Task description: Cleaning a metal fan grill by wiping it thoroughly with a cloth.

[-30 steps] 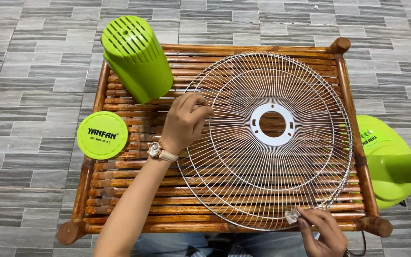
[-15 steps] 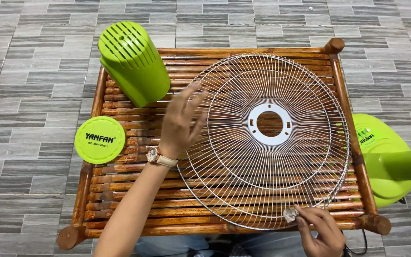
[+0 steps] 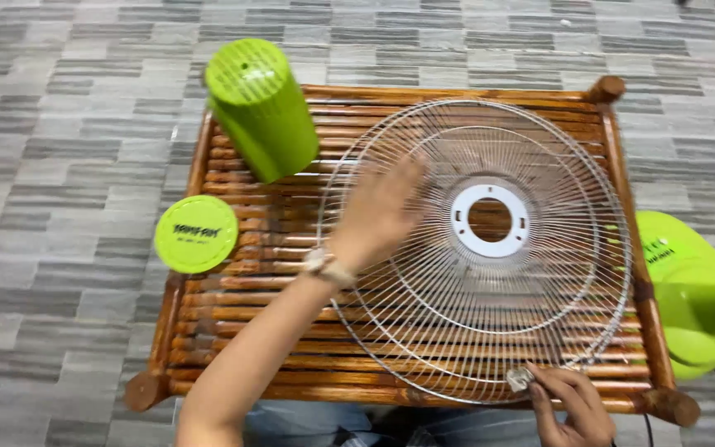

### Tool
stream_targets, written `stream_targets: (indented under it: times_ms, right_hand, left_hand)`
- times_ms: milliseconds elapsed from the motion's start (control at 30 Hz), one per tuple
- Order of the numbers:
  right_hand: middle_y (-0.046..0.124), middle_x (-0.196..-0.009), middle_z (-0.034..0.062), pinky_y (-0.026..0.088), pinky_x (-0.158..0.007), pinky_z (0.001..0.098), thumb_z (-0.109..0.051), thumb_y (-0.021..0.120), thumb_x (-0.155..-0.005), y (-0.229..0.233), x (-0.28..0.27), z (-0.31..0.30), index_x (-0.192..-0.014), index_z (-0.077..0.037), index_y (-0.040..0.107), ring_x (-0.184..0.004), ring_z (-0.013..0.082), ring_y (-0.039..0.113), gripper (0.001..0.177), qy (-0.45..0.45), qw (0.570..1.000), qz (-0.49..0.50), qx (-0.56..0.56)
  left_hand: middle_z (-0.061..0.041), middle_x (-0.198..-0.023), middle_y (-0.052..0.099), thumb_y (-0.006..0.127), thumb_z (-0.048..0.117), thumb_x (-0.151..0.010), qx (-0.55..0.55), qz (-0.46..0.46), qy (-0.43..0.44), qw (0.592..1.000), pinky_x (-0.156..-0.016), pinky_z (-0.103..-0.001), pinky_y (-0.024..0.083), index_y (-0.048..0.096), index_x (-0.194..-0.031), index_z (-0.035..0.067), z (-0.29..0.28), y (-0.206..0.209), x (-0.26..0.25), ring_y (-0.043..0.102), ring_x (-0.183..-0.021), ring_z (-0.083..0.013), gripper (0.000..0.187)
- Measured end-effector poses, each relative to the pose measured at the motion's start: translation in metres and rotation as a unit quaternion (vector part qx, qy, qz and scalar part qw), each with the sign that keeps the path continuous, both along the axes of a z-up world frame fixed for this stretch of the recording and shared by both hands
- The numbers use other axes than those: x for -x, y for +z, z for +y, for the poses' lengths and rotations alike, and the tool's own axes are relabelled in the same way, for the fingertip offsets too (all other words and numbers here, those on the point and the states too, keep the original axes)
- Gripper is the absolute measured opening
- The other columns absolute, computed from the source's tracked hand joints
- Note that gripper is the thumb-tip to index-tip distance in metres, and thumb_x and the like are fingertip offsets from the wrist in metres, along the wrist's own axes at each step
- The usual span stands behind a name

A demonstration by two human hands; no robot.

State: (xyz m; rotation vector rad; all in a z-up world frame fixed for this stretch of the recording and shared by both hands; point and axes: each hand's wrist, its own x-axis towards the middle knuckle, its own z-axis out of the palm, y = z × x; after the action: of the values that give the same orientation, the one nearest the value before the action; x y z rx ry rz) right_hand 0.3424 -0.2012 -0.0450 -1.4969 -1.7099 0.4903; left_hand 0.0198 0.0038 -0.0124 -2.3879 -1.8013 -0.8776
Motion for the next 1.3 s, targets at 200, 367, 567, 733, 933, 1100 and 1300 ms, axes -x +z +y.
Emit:
stream_targets:
  times_ms: [200, 367, 567, 733, 933, 1100, 1300]
  right_hand:
    - [0.064, -0.101, 0.009, 0.061, -0.071, 0.0267, -0.012, 0.066, -0.082, -0.052, -0.044, -0.008, -0.105, -0.011, 0.069, -0.082, 0.0155, 0.066, 0.024, 0.043, 0.993, -0.087, 0.063]
    - [0.065, -0.1, 0.0112, 0.063, -0.074, 0.0306, -0.011, 0.066, -0.081, -0.07, -0.058, -0.007, -0.103, -0.01, 0.07, -0.081, 0.0185, 0.067, 0.023, 0.041, 0.991, -0.1, 0.08]
    - [0.062, -0.102, 0.0113, 0.062, -0.072, 0.03, -0.012, 0.064, -0.082, -0.051, -0.048, -0.01, -0.109, -0.011, 0.066, -0.083, 0.018, 0.067, 0.027, 0.057, 0.991, -0.1, 0.07]
    - [0.07, -0.057, 0.0019, 0.032, -0.026, 0.0246, -0.033, 0.053, -0.083, -0.065, -0.115, 0.028, -0.098, -0.019, 0.073, -0.027, 0.006, 0.038, 0.029, 0.14, 0.977, -0.14, 0.083]
    - [0.07, -0.115, 0.0201, 0.056, -0.078, 0.0322, 0.007, 0.056, -0.092, 0.041, -0.092, 0.049, -0.109, 0.012, 0.068, -0.086, 0.0261, 0.07, 0.021, 0.016, 0.98, -0.181, 0.083]
    - [0.067, -0.122, 0.0193, 0.06, -0.089, 0.0333, 0.009, 0.07, -0.083, 0.066, 0.021, 0.049, -0.108, -0.002, 0.069, -0.103, 0.0284, 0.07, 0.027, 0.124, 0.957, -0.177, -0.192]
    - [0.072, -0.111, 0.0201, 0.059, -0.071, 0.0315, 0.003, 0.073, -0.087, 0.101, 0.052, 0.113, -0.105, 0.0, 0.072, -0.088, 0.0242, 0.071, 0.019, 0.171, 0.926, -0.211, -0.263]
  left_hand:
    - [-0.002, -0.173, 0.001, 0.019, 0.065, -0.106, -0.088, -0.027, 0.069, 0.993, -0.141, -0.049, 0.009, 0.008, -0.162, 0.023, 0.025, 0.028, -0.006, 0.006, -0.163, -0.0192, 0.071]
    - [-0.004, -0.167, 0.012, -0.005, 0.074, -0.087, 0.111, 0.092, -0.023, 0.989, -0.122, -0.061, -0.006, 0.019, -0.156, 0.031, 0.024, 0.005, -0.02, 0.001, -0.153, -0.0195, 0.085]
    - [-0.005, -0.17, -0.005, -0.005, 0.076, -0.09, 0.073, 0.097, 0.03, 0.992, -0.127, -0.062, 0.003, 0.002, -0.161, 0.026, 0.009, 0.014, -0.009, 0.002, -0.158, -0.0236, 0.087]
    - [-0.01, -0.169, 0.008, 0.005, 0.066, -0.097, 0.087, -0.047, -0.018, 0.995, -0.128, -0.056, 0.004, 0.017, -0.159, 0.019, -0.05, 0.044, 0.0, 0.008, -0.157, -0.0253, 0.079]
    - [-0.014, -0.167, 0.007, 0.017, 0.062, -0.101, 0.12, -0.003, -0.099, 0.988, -0.123, -0.059, -0.002, 0.017, -0.158, 0.015, -0.181, 0.006, -0.024, 0.005, -0.154, -0.027, 0.074]
    - [-0.016, -0.167, -0.001, 0.035, 0.067, -0.103, 0.064, 0.041, -0.055, 0.996, -0.123, -0.061, -0.004, 0.008, -0.16, 0.015, -0.226, -0.063, -0.05, -0.004, -0.154, -0.0326, 0.081]
    - [-0.013, -0.166, 0.016, 0.046, 0.069, -0.1, 0.01, 0.063, -0.004, 0.998, -0.123, -0.061, 0.009, 0.022, -0.159, 0.021, -0.232, -0.071, -0.055, 0.014, -0.154, -0.0329, 0.08]
